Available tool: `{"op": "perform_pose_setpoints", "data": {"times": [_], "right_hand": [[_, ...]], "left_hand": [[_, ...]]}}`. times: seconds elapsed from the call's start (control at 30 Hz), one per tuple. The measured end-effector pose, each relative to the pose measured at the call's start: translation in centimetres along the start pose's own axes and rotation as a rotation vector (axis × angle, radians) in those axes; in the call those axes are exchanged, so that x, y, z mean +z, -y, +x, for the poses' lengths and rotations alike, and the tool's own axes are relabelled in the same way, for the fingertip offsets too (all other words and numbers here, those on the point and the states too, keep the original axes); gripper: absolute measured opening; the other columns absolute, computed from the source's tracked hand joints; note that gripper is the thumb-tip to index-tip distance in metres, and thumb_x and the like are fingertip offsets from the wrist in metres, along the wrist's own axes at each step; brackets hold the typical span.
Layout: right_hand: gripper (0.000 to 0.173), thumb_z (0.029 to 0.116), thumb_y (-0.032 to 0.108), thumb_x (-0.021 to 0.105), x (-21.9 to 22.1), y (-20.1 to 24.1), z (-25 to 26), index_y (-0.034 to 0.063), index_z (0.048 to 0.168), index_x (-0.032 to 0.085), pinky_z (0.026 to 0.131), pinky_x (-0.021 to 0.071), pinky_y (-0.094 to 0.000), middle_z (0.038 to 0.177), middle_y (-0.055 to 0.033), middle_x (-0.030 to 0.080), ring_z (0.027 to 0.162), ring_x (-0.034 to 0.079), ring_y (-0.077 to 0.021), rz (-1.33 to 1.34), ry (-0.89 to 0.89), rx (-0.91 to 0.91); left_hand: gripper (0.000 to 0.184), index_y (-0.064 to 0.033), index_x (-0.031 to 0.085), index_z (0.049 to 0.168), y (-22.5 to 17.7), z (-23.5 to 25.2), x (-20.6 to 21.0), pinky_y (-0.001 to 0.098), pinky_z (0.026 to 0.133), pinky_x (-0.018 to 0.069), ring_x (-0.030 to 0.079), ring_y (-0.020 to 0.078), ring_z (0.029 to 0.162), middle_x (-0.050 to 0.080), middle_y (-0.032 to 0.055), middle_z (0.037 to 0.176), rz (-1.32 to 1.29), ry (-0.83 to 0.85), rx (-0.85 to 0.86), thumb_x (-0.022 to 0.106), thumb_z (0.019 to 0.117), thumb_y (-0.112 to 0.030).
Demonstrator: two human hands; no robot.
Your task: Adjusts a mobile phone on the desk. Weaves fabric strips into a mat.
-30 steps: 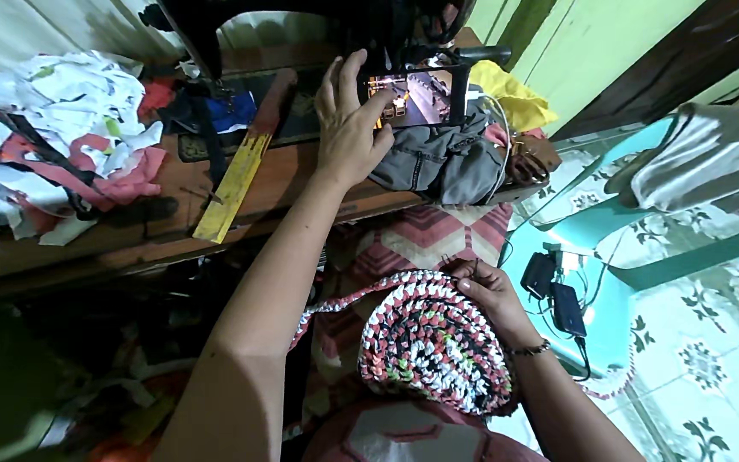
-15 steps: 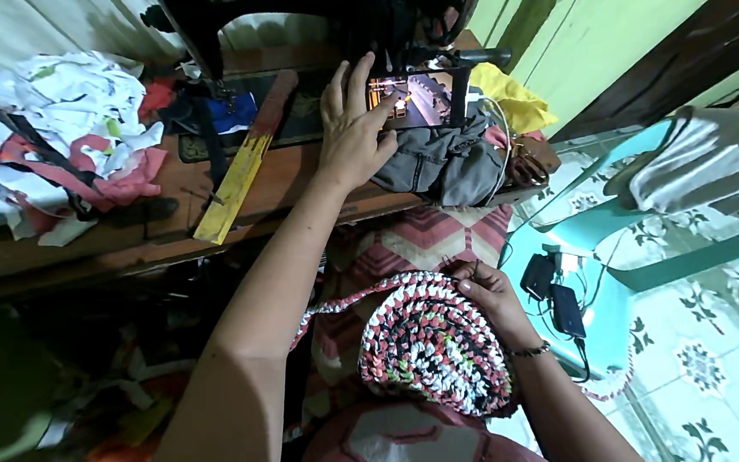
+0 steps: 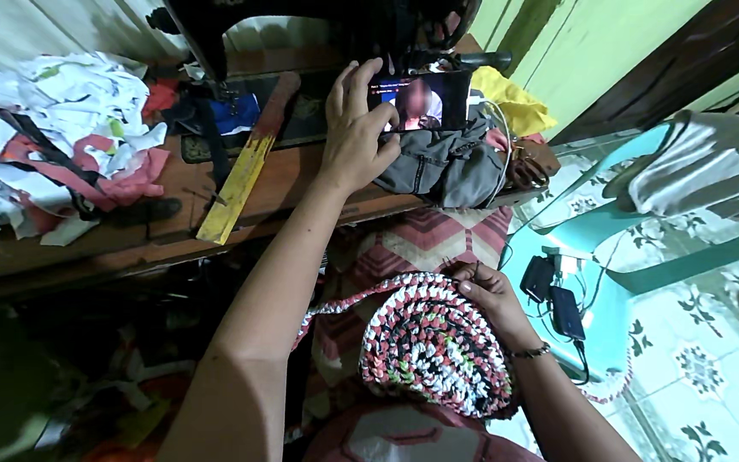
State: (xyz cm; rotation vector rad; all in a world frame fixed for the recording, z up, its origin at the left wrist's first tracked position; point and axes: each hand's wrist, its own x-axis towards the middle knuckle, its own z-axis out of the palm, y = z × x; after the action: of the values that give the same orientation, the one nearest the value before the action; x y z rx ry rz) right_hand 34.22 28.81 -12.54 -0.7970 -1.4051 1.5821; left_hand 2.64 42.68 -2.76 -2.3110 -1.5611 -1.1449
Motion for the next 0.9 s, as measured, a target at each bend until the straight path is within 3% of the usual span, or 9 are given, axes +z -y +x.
{"op": "perform_pose_setpoints", "data": {"times": [0.13, 0.23, 0.4, 0.47, 0.53, 0.6, 0.67, 0.73, 0.9], "right_hand": [[0.012, 0.0939, 0.02, 0.072, 0.0, 0.0, -0.1, 0.0111, 0.101, 0.074, 0.07, 0.0559, -0.0176, 0.089, 0.0058, 0.073, 0.076, 0.066, -0.0002, -0.011, 0.006, -0.004], [0.022, 0.0898, 0.029, 0.078, -0.1, 0.1, -0.1, 0.0121, 0.103, 0.074, 0.068, 0.0551, -0.0177, 0.086, 0.0074, 0.071, 0.073, 0.065, 0.0001, -0.005, 0.041, 0.012], [0.012, 0.0874, 0.02, 0.078, -0.1, 0.5, 0.0, 0.0137, 0.097, 0.074, 0.068, 0.054, -0.0176, 0.083, 0.0094, 0.07, 0.072, 0.063, 0.0012, -0.077, 0.024, 0.06], [0.007, 0.0868, 0.016, 0.077, -0.3, 0.4, -0.2, 0.0138, 0.092, 0.073, 0.067, 0.0554, -0.0191, 0.081, 0.0069, 0.07, 0.071, 0.064, -0.0008, -0.092, -0.003, 0.109], [0.009, 0.0856, 0.016, 0.078, -0.5, 0.2, -0.3, 0.0136, 0.093, 0.072, 0.063, 0.0554, -0.0203, 0.079, 0.0047, 0.069, 0.067, 0.063, -0.0023, -0.109, -0.004, 0.134], [0.011, 0.0866, 0.019, 0.079, -0.5, 0.3, -0.4, 0.0153, 0.094, 0.072, 0.059, 0.0537, -0.0189, 0.079, 0.0055, 0.068, 0.065, 0.061, -0.0015, -0.115, 0.021, 0.122], [0.011, 0.0875, 0.02, 0.078, -0.3, 0.6, -0.5, 0.0158, 0.095, 0.071, 0.054, 0.0512, -0.0169, 0.076, 0.0063, 0.066, 0.061, 0.059, -0.0003, -0.119, 0.036, 0.104], [0.012, 0.0879, 0.021, 0.078, 0.0, 1.0, -0.6, 0.0159, 0.094, 0.07, 0.052, 0.049, -0.0158, 0.072, 0.0068, 0.063, 0.057, 0.056, 0.0002, -0.124, 0.052, 0.085], [0.011, 0.0873, 0.019, 0.078, 0.2, 2.4, -0.8, 0.0161, 0.094, 0.069, 0.049, 0.0476, -0.0148, 0.07, 0.0083, 0.062, 0.054, 0.054, 0.0011, -0.162, 0.101, 0.008]], "left_hand": [[0.022, -0.0146, 0.073, 0.103, 0.1, 0.1, 0.1, 0.0612, 0.121, 0.0202, 0.023, 0.0437, 0.152, 0.037, 0.0207, 0.159, -0.032, -0.068, 0.008, 0.058, 0.0934, -0.028], [0.022, -0.0111, 0.072, 0.1, 0.4, 0.0, -0.1, 0.0617, 0.117, 0.0273, 0.033, 0.0456, 0.145, 0.045, 0.0251, 0.151, -0.083, -0.212, 0.05, 0.056, 0.0941, -0.025], [0.031, -0.0023, 0.07, 0.108, -2.6, -3.2, -2.4, 0.0486, 0.112, 0.035, 0.045, 0.0367, 0.132, 0.052, 0.0271, 0.135, -0.283, -0.409, 0.077, 0.047, 0.1029, -0.023], [0.034, 0.0037, 0.067, 0.112, -5.8, -7.3, -3.7, 0.0396, 0.103, 0.0452, 0.054, 0.0262, 0.12, 0.059, 0.0211, 0.122, -0.454, -0.31, 0.029, 0.044, 0.1062, -0.021], [0.036, 0.0059, 0.064, 0.119, -9.0, -11.9, -4.9, 0.035, 0.092, 0.0529, 0.062, 0.0188, 0.107, 0.065, 0.0164, 0.116, -0.551, -0.088, -0.109, 0.043, 0.1073, -0.021], [0.04, 0.0006, 0.059, 0.134, -10.7, -16.0, -5.0, 0.0353, 0.096, 0.0535, 0.063, 0.0171, 0.11, 0.066, 0.0118, 0.123, -0.571, 0.155, -0.263, 0.046, 0.1082, -0.026], [0.047, -0.0071, 0.051, 0.148, -11.1, -19.0, -4.5, 0.0378, 0.108, 0.0484, 0.058, 0.0161, 0.127, 0.061, 0.008, 0.138, -0.566, 0.329, -0.389, 0.046, 0.109, -0.034], [0.045, -0.0078, 0.055, 0.145, -11.0, -20.5, -4.1, 0.0393, 0.113, 0.0439, 0.054, 0.016, 0.132, 0.059, 0.0077, 0.142, -0.601, 0.33, -0.448, 0.044, 0.1093, -0.033], [0.039, -0.0076, 0.065, 0.135, -11.8, -19.4, -6.3, 0.0301, 0.1, 0.0539, 0.064, 0.0073, 0.114, 0.067, 0.0023, 0.127, -0.767, 0.382, -0.616, 0.045, 0.1094, -0.03]]}}
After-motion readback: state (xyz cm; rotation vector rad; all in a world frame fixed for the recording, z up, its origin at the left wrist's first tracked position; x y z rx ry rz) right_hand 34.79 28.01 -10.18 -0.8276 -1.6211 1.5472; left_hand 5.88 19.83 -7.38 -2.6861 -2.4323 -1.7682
